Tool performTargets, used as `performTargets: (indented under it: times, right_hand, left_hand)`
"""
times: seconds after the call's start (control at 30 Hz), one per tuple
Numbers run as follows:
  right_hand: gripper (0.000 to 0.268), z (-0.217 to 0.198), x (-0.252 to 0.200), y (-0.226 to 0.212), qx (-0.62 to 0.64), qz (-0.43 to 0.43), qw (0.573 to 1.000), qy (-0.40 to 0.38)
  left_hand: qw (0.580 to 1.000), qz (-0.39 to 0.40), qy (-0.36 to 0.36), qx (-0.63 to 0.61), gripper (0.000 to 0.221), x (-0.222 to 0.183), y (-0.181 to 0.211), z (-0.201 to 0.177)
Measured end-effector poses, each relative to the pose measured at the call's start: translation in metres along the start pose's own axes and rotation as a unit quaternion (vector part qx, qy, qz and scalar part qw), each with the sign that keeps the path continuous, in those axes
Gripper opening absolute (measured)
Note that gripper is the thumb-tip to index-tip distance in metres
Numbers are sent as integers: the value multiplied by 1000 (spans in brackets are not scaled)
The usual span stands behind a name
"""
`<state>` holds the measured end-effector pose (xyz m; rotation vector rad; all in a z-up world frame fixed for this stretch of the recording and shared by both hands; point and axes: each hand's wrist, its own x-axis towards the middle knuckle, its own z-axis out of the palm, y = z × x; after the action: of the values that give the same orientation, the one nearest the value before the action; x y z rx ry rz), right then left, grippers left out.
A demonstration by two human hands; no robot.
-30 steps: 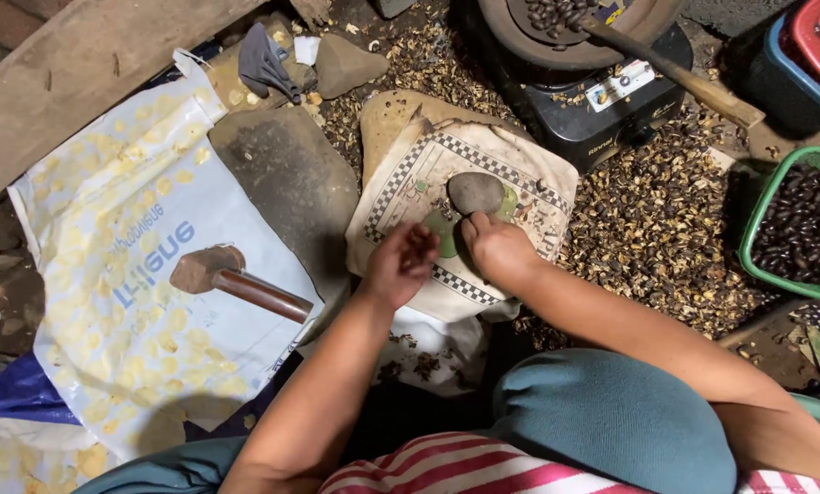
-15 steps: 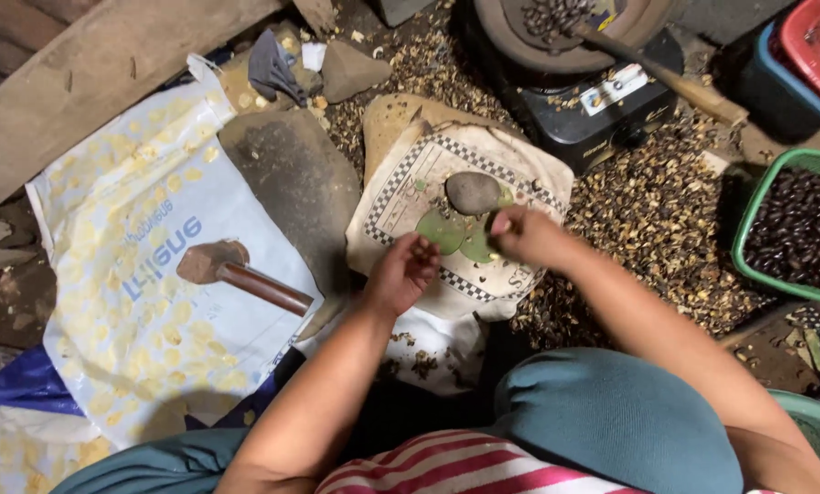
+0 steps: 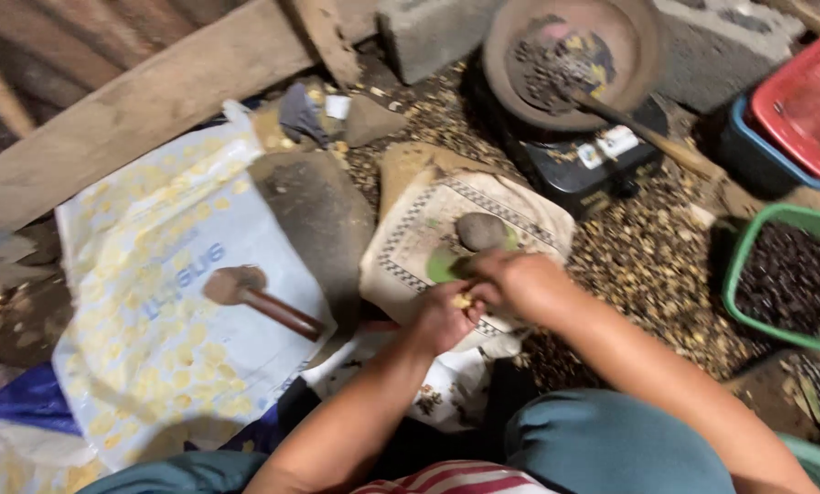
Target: Manually processing nuts by cracking shells with a hammer, rubbing them with a stone, and roasting them in a pan.
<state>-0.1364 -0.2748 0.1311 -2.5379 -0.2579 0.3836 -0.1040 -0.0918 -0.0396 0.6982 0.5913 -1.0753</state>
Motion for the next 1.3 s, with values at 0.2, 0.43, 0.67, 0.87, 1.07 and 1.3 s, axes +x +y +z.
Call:
performTargets:
  times: [0.2,0.43,0.67,0.87,1.07,1.3]
  right_hand:
    - [22,-90,-10,-66,-98,-38,973,207]
    - [26,-28,118,-189,-58,-193,979,-34]
    - [52,194,225,-249,-14,-9,985,-174]
    - [50,220,215,-225,37,62,996,-52]
    - [72,160,242,-260,45,203,978,34]
    - [30,96,296,-283,175,-80,927,322]
  left_hand:
    - [942,146,-145,265,33,-114,160,54]
    - [880,394,56,261,31,-296,318,-52]
    - [858,465,185,117,37,-244,322,-272]
    - [609,515,379,470,28,-53,324,-350]
    - [277,650,349,616,13,-82,334,-263]
    - [438,582,322,605,11,-102,344,-246]
